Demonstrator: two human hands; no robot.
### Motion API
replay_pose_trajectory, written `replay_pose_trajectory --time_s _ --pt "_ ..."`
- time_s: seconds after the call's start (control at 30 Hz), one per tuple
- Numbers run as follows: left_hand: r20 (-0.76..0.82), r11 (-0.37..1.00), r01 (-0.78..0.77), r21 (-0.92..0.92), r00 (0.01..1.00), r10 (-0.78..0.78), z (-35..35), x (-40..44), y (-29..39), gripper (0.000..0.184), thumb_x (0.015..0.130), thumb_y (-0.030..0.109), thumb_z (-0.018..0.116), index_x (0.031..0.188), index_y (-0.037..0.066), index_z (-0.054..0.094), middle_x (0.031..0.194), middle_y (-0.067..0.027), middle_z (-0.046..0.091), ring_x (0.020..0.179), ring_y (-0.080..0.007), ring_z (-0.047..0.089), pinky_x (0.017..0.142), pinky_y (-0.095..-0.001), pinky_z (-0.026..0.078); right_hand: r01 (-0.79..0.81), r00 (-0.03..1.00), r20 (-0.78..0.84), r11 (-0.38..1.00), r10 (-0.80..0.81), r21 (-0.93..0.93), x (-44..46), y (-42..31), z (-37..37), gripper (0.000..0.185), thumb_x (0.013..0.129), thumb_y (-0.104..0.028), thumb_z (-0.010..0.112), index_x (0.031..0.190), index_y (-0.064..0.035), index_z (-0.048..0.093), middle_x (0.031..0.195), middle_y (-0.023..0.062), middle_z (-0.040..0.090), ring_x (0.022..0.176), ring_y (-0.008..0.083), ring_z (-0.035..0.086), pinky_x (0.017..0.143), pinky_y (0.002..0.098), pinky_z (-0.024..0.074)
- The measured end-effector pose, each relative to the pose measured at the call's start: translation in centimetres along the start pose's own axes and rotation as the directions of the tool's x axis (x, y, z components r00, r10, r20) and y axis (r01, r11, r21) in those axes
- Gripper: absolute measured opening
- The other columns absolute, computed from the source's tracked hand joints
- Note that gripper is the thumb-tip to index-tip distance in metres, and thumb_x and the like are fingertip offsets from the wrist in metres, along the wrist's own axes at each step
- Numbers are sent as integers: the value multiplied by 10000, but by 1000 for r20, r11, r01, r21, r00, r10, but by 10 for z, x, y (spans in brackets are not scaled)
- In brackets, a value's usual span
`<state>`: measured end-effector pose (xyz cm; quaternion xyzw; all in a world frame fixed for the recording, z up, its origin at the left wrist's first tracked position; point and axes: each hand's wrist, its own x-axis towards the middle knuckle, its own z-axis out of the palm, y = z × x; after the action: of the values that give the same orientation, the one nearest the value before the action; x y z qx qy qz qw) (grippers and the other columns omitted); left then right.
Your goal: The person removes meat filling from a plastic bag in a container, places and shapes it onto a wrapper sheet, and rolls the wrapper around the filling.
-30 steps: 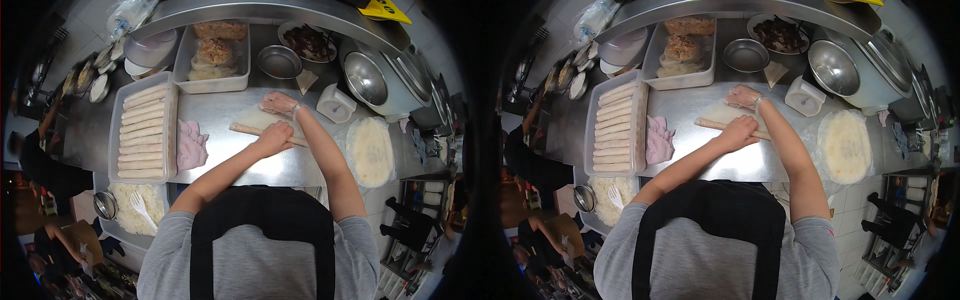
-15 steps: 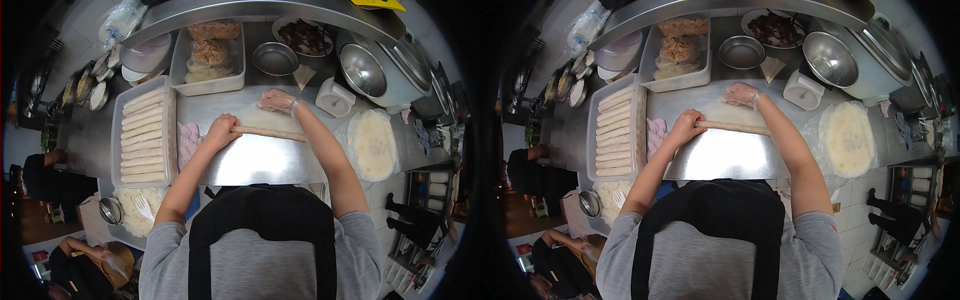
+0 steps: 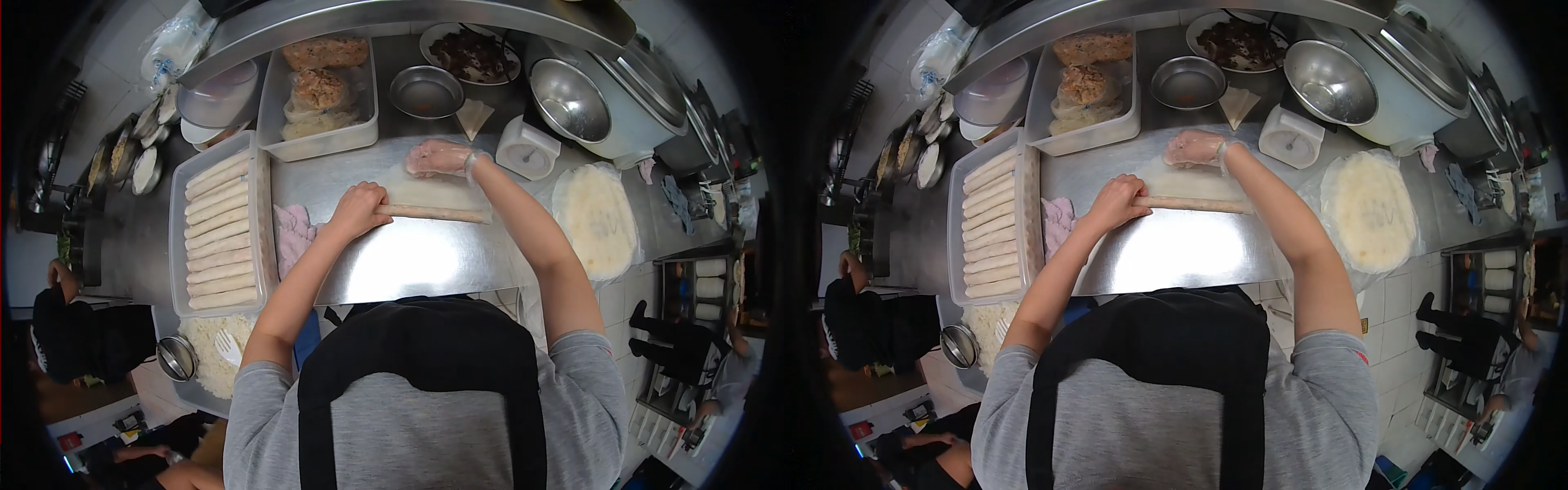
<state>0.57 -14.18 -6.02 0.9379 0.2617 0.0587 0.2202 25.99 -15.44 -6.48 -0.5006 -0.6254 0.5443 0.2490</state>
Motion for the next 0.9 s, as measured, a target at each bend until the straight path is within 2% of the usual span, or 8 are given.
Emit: replay_pose_trajectory --time_s 0.13,0.2,0.23,0.3,0.4,0.6,0.7,0.9 --pt "16 999 -36 -12 999 36 -1 4 5 333 650 209 816 854 45 611 893 -117 624 920 -304 586 808 -408 473 140 990 79 938 -121 -318 -24 -8 19 210 766 -244 670 736 -63 568 690 82 590 650 212 561 607 347 437" --pt "14 999 -20 -45 1000 21 2 3 2 335 653 207 814 861 43 608 900 -118 621 925 -305 584 810 -407 473 -159 984 -19 811 179 -563 -63 -38 46 248 682 -206 724 819 -46 593 801 160 636 785 319 622 712 410 483" --pt "16 997 -9 -74 1000 11 3 2 1 337 657 204 812 867 41 605 907 -120 618 930 -307 582 813 -407 473 -159 983 -16 810 182 -565 -74 -26 56 248 682 -206 724 819 -46 593 801 160 636 785 319 622 712 410 483" --pt "-1 996 -11 -91 1000 11 4 -1 0 333 660 199 809 866 38 603 908 -121 616 936 -308 580 813 -407 473 -166 949 -306 701 -77 -694 -99 9 61 288 639 -147 753 836 -25 583 791 146 601 772 331 583 700 420 468" --pt "0 996 -15 -91 1000 15 5 -2 -1 333 662 199 807 867 38 600 913 -123 613 945 -309 576 814 -408 472 -254 943 -327 773 63 -582 -129 -2 51 330 627 -139 768 882 -32 588 951 168 635 932 357 604 809 444 486" --pt "56 994 -75 -75 995 80 8 19 25 352 657 231 811 866 45 597 916 -127 609 956 -315 572 821 -414 469 -142 957 -282 747 -63 -649 -90 -15 71 369 691 -307 748 885 -24 612 916 186 642 918 376 611 823 428 494" --pt "2 984 -147 -98 989 148 23 24 26 348 669 241 804 870 51 593 926 -122 610 965 -319 569 829 -415 466 -225 940 -341 712 -22 -665 -59 -21 87 387 699 -364 733 868 -30 634 900 186 656 907 368 628 814 430 499" --pt "29 996 -66 -68 997 68 14 11 17 335 697 231 786 904 63 585 937 -114 609 979 -313 568 826 -407 467 -274 944 -327 657 45 -702 -95 -4 65 353 628 -276 781 832 -35 625 867 179 649 866 350 636 773 430 504"
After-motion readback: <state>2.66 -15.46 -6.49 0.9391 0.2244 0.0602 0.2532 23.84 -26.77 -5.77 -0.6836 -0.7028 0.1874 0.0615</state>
